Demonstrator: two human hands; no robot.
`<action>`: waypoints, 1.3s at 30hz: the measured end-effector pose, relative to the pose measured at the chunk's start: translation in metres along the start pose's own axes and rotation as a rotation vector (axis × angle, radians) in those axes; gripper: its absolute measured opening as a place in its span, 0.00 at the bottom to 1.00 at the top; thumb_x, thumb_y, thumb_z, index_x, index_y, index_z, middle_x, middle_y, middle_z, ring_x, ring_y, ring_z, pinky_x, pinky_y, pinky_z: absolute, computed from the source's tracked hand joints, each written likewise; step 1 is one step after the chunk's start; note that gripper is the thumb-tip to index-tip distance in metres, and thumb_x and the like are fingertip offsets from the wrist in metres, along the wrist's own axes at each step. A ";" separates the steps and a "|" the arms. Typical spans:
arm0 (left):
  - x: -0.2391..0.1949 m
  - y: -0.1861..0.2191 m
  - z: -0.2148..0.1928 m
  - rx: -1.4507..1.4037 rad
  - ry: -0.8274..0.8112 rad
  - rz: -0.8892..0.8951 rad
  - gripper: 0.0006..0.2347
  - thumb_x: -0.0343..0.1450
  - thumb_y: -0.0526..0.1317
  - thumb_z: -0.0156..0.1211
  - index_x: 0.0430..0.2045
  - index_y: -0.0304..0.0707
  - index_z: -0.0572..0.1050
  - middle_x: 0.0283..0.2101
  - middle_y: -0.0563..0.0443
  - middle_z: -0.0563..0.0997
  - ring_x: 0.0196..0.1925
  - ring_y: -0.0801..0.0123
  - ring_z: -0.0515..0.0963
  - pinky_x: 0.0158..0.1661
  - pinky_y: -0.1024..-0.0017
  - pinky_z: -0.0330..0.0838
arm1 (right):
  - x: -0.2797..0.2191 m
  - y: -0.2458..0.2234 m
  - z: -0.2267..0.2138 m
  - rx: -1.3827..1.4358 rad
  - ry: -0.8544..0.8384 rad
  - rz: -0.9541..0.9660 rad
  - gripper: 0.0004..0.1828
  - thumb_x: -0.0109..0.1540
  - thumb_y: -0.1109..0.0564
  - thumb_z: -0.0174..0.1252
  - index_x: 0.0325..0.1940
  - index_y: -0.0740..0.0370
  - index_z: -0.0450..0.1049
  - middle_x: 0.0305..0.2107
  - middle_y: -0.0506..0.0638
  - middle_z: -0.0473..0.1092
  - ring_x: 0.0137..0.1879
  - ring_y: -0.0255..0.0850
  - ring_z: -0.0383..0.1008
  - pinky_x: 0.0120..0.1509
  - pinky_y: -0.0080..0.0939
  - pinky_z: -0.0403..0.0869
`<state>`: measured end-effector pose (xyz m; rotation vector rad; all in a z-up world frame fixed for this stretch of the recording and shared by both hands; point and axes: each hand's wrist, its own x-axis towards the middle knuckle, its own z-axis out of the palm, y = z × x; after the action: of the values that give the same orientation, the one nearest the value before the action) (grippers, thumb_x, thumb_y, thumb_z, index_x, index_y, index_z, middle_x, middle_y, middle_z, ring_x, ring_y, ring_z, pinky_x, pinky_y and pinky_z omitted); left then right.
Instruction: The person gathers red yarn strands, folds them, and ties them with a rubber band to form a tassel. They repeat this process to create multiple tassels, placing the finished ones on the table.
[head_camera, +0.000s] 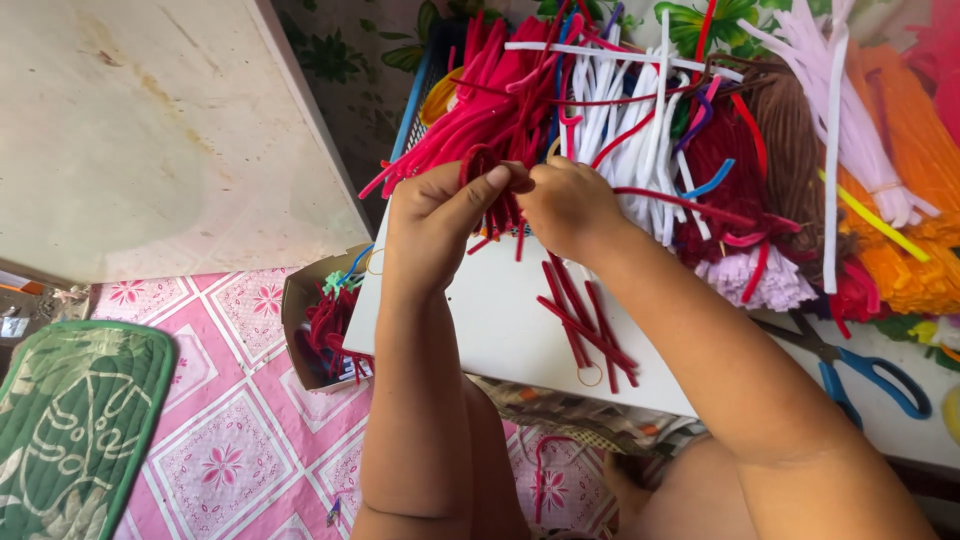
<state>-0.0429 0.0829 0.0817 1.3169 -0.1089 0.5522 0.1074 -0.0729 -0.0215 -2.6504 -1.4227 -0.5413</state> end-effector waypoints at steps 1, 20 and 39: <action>0.002 0.000 -0.001 0.000 0.002 0.003 0.05 0.69 0.37 0.68 0.23 0.38 0.84 0.20 0.53 0.81 0.25 0.82 0.74 0.30 0.83 0.71 | -0.002 0.008 -0.008 -0.001 0.001 -0.003 0.03 0.59 0.56 0.64 0.30 0.53 0.77 0.25 0.44 0.69 0.43 0.45 0.73 0.51 0.47 0.75; -0.023 -0.031 0.071 -0.247 -0.322 -0.042 0.06 0.70 0.36 0.67 0.23 0.34 0.82 0.31 0.47 0.83 0.33 0.74 0.77 0.34 0.77 0.72 | -0.069 -0.004 -0.129 1.262 0.715 0.335 0.19 0.62 0.68 0.49 0.58 0.69 0.64 0.29 0.60 0.71 0.32 0.39 0.71 0.36 0.32 0.69; -0.027 -0.038 0.079 -0.059 -0.329 -0.099 0.10 0.71 0.39 0.67 0.18 0.38 0.80 0.17 0.56 0.76 0.26 0.80 0.72 0.31 0.80 0.69 | -0.126 -0.038 -0.184 0.762 0.423 0.404 0.06 0.62 0.61 0.63 0.39 0.68 0.79 0.10 0.50 0.71 0.15 0.35 0.71 0.24 0.32 0.73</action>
<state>-0.0314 -0.0052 0.0593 1.3388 -0.3263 0.2430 -0.0364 -0.1945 0.1029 -1.9652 -0.7316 -0.3767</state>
